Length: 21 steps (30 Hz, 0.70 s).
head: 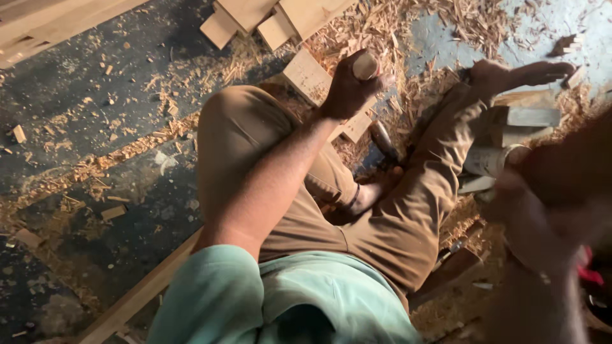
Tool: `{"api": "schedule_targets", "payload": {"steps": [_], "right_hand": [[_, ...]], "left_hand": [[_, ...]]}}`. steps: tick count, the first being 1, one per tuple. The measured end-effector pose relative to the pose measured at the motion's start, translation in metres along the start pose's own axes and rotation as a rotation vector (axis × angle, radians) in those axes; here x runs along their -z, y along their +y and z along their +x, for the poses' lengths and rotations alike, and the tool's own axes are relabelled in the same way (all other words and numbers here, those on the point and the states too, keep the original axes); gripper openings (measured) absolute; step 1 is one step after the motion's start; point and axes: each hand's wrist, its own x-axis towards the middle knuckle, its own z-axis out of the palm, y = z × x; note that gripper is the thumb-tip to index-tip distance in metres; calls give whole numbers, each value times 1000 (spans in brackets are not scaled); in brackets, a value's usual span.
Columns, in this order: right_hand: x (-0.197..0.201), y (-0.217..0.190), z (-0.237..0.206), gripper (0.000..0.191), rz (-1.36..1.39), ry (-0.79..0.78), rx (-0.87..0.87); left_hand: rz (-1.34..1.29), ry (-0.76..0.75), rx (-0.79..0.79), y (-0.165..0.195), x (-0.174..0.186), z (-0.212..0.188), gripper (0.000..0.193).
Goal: The person sits on the floor and carves a small piece of wood using a chisel and a wooden mallet. They repeatedly strike the chisel to shape the wood, occasionally adjusting the piece in their hands.
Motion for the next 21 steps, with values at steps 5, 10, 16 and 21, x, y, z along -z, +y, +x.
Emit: {"api": "schedule_targets", "payload": {"steps": [5, 10, 16, 21], "right_hand": [[-47, -19, 70, 100, -1169, -542, 93], [-34, -43, 70, 105, -788, -394, 57], [-23, -8, 50, 91, -916, -335, 34], [-28, 2, 48, 90, -1041, -449, 168]], "left_hand": [[-23, -57, -200, 18, -6, -6, 25], [2, -155, 144, 12, -15, -11, 21], [55, -206, -3, 1, -17, -11, 29], [212, -232, -72, 5, -21, -8, 39]]}}
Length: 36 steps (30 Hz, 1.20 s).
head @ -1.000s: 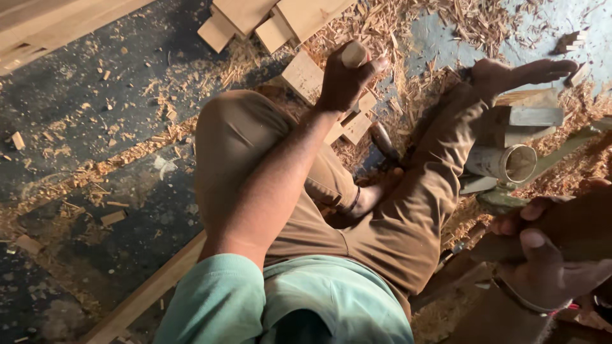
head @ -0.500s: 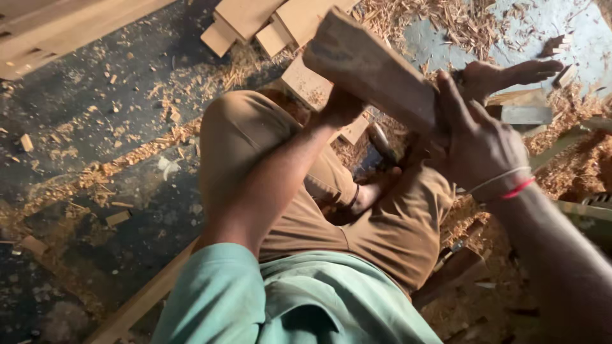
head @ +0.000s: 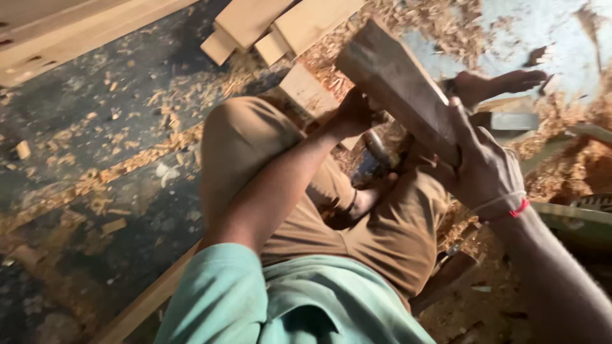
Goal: The person sits on the floor and carves a small piece of wood using a chisel and a wooden mallet. They repeatedly strike the chisel to shape the wood, occasionally adjusting the piece in their hands.
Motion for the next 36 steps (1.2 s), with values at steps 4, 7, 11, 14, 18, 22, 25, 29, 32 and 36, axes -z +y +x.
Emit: {"api": "schedule_targets", "payload": {"steps": [4, 7, 11, 14, 18, 22, 25, 29, 32, 36], "right_hand": [[26, -7, -17, 71, 445, 305, 58], [27, -13, -23, 71, 874, 407, 72], [-5, -10, -2, 62, -14, 5, -96], [-18, -1, 5, 107, 37, 172, 104], [-6, 7, -22, 98, 681, 301, -82], [-10, 6, -44, 98, 901, 600, 37], [-40, 7, -30, 99, 294, 215, -58], [-69, 22, -22, 104, 257, 160, -79], [-68, 35, -45, 94, 831, 289, -65], [-63, 37, -75, 66, 695, 522, -14]], "left_hand": [[-133, -49, 338, 1, 1, -1, 29], [-297, -85, 188, -1, 4, -3, 28], [-339, -13, 85, 2, 7, -6, 34], [-230, -44, 102, 7, 7, -5, 33], [-134, -93, 178, 10, 7, -2, 30], [-191, -126, 113, 4, 7, -1, 34], [-83, -134, 143, -1, 6, 1, 36], [174, -127, 6, 2, 0, 4, 54], [49, -189, 163, 11, -2, 4, 39], [-58, -259, 195, 16, 1, 5, 32]]}}
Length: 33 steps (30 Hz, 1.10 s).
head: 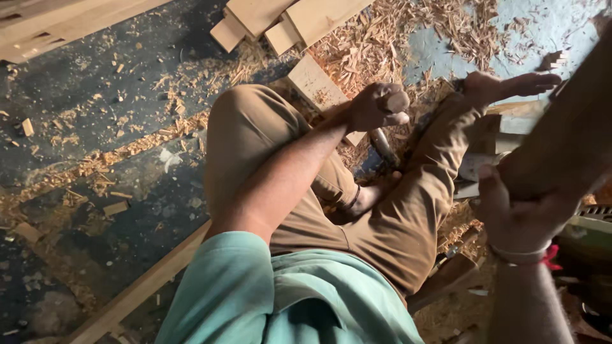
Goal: The person sits on the floor and carves a small piece of wood using a chisel and a wooden mallet. They repeatedly strike the chisel to shape the wood, occasionally adjusting the piece in their hands.
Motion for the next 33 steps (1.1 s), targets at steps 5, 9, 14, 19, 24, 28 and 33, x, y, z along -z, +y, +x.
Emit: {"api": "schedule_targets", "payload": {"steps": [5, 9, 14, 19, 24, 28, 33], "right_hand": [[-36, -1, 16, 61, -681, -359, 38], [-34, -10, 32, 56, -351, -176, -85], [8, -25, 12, 69, 232, 209, -65], [-33, -6, 8, 84, -545, -310, -128], [-46, 28, -6, 86, -506, -260, 42], [9, 49, -42, 97, -58, -52, -342], [68, 62, -40, 56, -581, 54, 278]], "left_hand": [[283, 173, -131, -8, 2, 8, 44], [354, 243, -180, -12, 1, 8, 62], [2, -63, -92, -7, 10, 4, 40], [-7, -104, 81, -12, 7, -3, 30], [183, -191, -271, -22, -7, 6, 30], [16, -32, -53, -9, -3, 24, 32], [-31, 61, -154, 13, 22, 25, 40]]}}
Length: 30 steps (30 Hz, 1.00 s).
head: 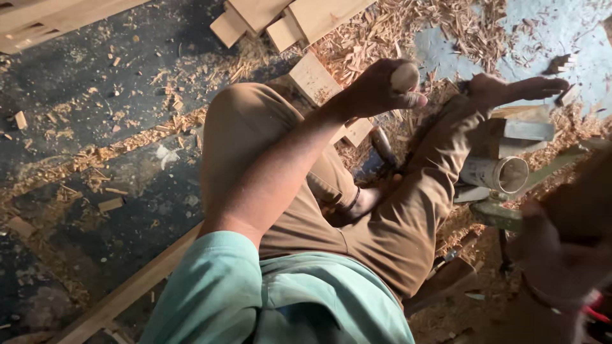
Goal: The person sits on the floor and carves a small piece of wood using a chisel and a wooden mallet. They repeatedly strike the chisel to shape the wood, occasionally adjusting the piece in their hands.
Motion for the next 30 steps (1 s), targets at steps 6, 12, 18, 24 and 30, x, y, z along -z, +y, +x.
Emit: {"api": "schedule_targets", "payload": {"steps": [6, 12, 18, 24, 30], "right_hand": [[37, -51, 7, 11, 632, -12, -588], [35, -77, 43, 20, 1037, 59, -456], [12, -98, 44, 86, 594, 104, -307], [9, -81, 31, 93, 547, 101, -373], [-3, -78, 0, 56, 528, -24, -446]], "left_hand": [[-180, -13, 20, 0, 4, -10, 36], [-53, 15, 61, -23, -7, -9, 32], [64, 20, -119, -35, -24, -18, 28], [40, 65, -79, -29, -20, -10, 29], [112, -6, 36, -29, -20, -29, 29]]}}
